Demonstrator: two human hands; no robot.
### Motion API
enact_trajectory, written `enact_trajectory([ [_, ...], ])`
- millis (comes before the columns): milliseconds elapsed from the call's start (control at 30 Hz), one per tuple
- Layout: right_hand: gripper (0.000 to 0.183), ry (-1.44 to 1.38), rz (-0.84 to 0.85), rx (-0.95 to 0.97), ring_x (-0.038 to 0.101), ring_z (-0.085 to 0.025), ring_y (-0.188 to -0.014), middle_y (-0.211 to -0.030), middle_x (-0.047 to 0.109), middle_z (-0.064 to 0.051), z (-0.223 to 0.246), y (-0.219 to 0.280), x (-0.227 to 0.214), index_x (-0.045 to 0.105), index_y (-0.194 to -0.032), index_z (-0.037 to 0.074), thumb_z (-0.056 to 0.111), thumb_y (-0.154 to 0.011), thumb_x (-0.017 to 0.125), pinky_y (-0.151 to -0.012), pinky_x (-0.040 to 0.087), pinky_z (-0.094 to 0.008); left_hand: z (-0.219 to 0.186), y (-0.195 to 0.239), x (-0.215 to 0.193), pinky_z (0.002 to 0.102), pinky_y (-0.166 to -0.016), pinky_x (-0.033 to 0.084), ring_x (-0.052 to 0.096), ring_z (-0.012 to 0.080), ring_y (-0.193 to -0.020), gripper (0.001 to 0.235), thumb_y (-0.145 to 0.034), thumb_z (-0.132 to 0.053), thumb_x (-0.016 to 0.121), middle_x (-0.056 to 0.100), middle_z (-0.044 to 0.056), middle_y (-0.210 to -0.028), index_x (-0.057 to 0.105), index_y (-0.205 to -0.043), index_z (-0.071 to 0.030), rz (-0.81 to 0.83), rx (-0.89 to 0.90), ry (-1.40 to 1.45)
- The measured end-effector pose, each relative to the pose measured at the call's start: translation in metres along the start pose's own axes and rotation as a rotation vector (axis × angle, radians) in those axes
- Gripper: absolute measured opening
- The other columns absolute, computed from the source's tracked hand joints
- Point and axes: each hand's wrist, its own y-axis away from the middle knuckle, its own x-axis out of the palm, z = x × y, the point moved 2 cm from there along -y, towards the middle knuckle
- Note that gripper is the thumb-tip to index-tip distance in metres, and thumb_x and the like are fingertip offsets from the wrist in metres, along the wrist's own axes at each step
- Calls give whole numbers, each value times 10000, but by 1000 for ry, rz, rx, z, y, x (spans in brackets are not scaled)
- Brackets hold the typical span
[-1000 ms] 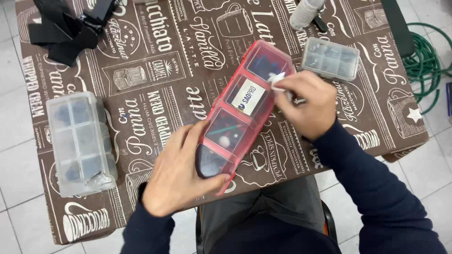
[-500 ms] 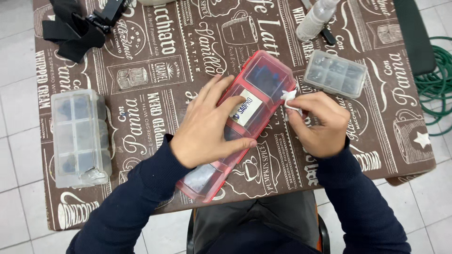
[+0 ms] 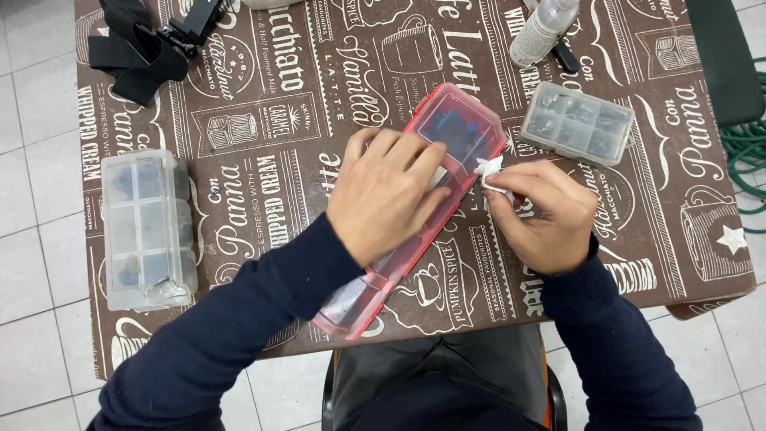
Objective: The person wipes the inside and outside of a red multi-compartment plastic tackle box using a white cloth. They spray liquid onto the cloth from a clear spray bottle and continue wiping the lid and compartments. The person then closes the box and wipes its exterior before opening it again to wipe the interior compartments.
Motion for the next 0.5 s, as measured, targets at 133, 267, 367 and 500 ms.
enact_trajectory([
  [133, 64, -60, -106, -5, 609, -244, -582, -815, 726, -128, -6, -3, 3, 790, -934, 8, -45, -906, 811, -527, 500, -339, 7, -4, 15, 522, -881, 468, 623, 264, -960, 433, -786, -383, 778, 597, 19, -1016, 658, -1140, -163, 70, 0, 77],
  [267, 76, -70, -130, 14, 605, -248, -590, -819, 729, -136, -8, -1, 3, 795, -944, -3, -70, -907, 799, -528, 501, -333, 13, 1, 7, 465, -775, 535, 650, 305, -978, 320, -762, -202, 703, 616, 74, -1059, 689, -1068, -109, 22, 14, 91],
  [367, 91, -64, -93, 14, 645, -255, -652, -854, 739, -116, -11, 1, 10, 798, -970, 14, -48, -905, 785, -570, 525, -337, 13, 7, -3, 455, -790, 555, 671, 330, -1035, 375, -723, -162, 689, 647, 109, -1090, 695, -1089, -83, -21, 21, 149],
  [500, 89, 25, 7, -132, 691, -325, -793, -932, 732, -107, -4, -7, 18, 781, -1011, 41, 0, -947, 734, -709, 566, -407, 19, 19, -15, 498, -794, 551, 697, 399, -966, 476, -722, -208, 672, 694, 170, -1004, 692, -1176, -67, 16, 10, 408],
])
